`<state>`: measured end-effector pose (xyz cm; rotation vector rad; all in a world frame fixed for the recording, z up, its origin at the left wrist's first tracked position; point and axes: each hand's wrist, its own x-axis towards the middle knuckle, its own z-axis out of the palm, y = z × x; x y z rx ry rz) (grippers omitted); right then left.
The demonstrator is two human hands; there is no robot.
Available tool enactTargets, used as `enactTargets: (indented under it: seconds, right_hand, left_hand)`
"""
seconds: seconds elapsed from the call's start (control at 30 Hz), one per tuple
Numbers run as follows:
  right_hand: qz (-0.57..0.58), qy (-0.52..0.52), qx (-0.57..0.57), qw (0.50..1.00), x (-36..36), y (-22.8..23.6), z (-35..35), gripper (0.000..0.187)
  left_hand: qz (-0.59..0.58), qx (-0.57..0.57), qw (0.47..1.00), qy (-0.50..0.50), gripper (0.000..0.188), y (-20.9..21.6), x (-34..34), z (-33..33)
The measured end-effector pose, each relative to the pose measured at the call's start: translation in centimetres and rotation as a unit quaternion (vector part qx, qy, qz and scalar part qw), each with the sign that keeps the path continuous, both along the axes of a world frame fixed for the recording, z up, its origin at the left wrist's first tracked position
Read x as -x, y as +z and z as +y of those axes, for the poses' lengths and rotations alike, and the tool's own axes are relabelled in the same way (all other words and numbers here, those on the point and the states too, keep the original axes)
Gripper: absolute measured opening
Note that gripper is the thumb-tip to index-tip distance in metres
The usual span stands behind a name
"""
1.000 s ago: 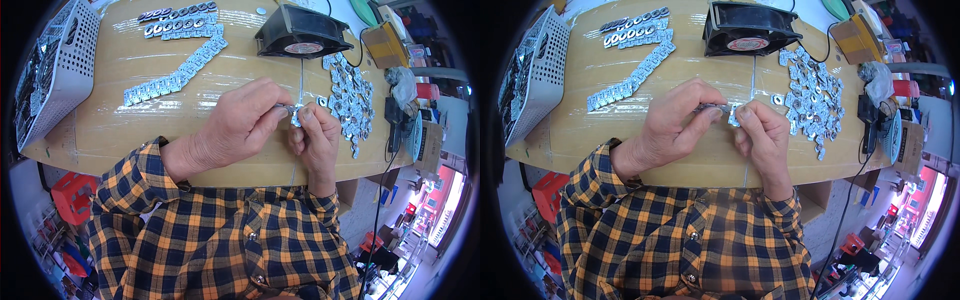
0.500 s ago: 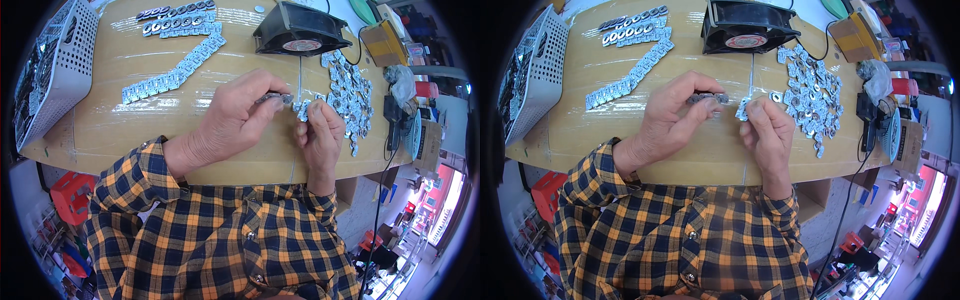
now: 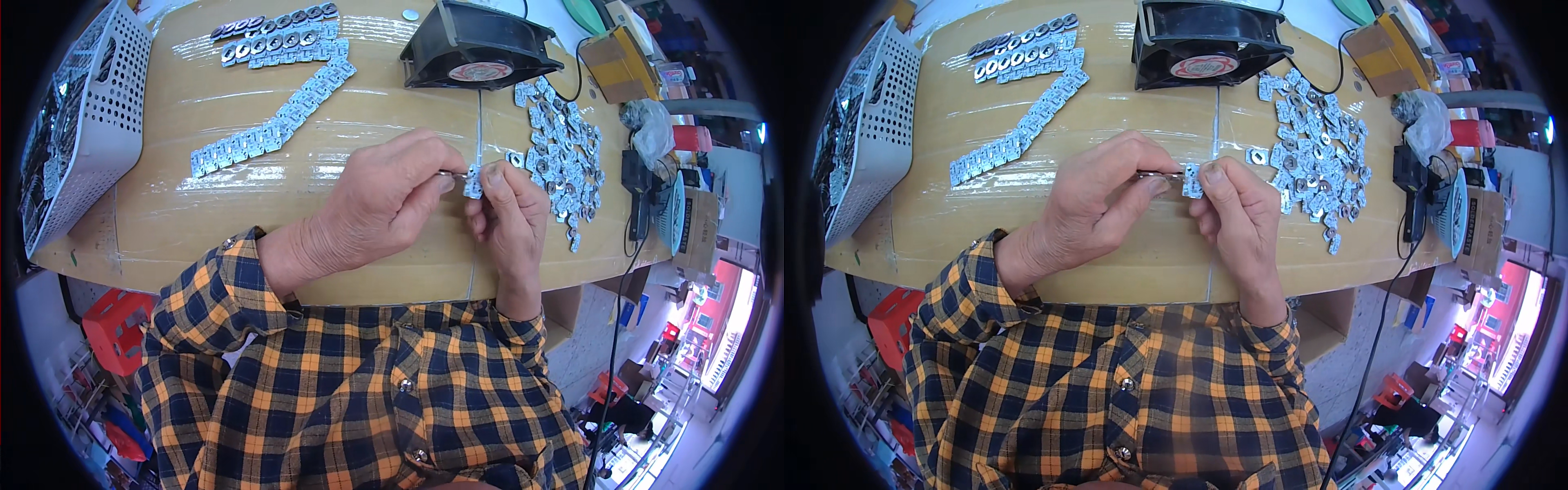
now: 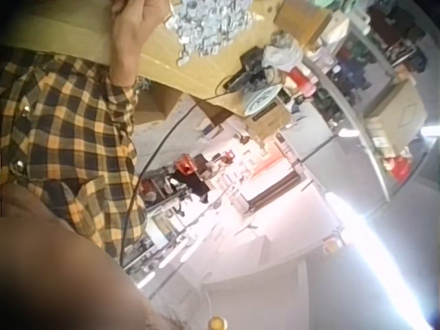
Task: Separating small LED light modules from a plastic manufacturing strip.
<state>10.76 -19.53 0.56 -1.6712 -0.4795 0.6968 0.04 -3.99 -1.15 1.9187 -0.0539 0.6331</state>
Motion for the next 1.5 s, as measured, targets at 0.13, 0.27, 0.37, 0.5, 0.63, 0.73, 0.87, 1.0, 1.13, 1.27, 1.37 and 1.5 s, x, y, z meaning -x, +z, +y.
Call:
enactTargets:
  seconds: [0.13,0.27,0.37,0.5,0.63,0.73,0.87,1.0,1.13,1.27,1.37,1.5]
  right_hand:
    - [-0.216,0.041,0.058,0.974,-1.4,-0.8,-1.0,0.02]
    - [-0.417,0.037,0.106,0.902,-2.3,-0.4,-1.8,0.014]
    - [-0.434,-0.036,0.091,0.896,-2.7,-0.5,-2.1,0.014]
    - [-0.433,-0.044,0.064,0.898,-1.8,0.6,-1.8,0.015]
    - [-0.23,0.062,0.009,0.971,-0.4,1.0,-1.0,0.018]
    - [-0.245,0.117,0.003,0.962,-0.3,0.3,-0.8,0.019]
    - [-0.161,0.074,-0.028,0.984,-0.2,1.1,-1.2,0.02]
    - [-0.251,0.129,-0.02,0.959,-0.7,0.6,-0.9,0.021]
    - [-0.287,0.141,-0.013,0.948,-0.6,0.6,-0.6,0.02]
    - [-0.326,0.117,0.01,0.938,-0.1,0.5,-0.5,0.021]
    - [-0.261,0.098,0.007,0.96,0.2,0.5,-0.6,0.022]
    - [-0.109,0.064,-0.003,0.992,0.3,0.5,-0.7,0.022]
  left_hand:
    - [0.031,0.081,0.995,0.043,0.017,-0.1,-0.1,-0.3]
    - [0.103,0.147,0.983,0.03,0.016,0.1,0.2,0.3]
    - [0.108,0.308,0.945,-0.022,0.018,0.2,0.0,0.1]
    - [0.136,0.367,0.919,-0.035,0.019,0.6,0.0,0.2]
    - [0.165,0.356,0.917,-0.07,0.019,0.6,0.3,0.3]
    - [0.178,0.312,0.929,-0.089,0.019,0.5,0.3,0.6]
    - [0.175,0.319,0.926,-0.098,0.018,0.9,0.3,0.7]
    - [0.177,0.326,0.923,-0.105,0.019,0.8,0.4,0.6]
    - [0.186,0.343,0.914,-0.112,0.019,0.6,0.2,0.6]
    - [0.181,0.406,0.89,-0.1,0.022,0.6,0.1,0.0]
    - [0.195,0.444,0.867,-0.114,0.023,1.0,0.2,0.3]
    - [0.196,0.461,0.861,-0.089,0.023,1.2,-0.2,0.6]
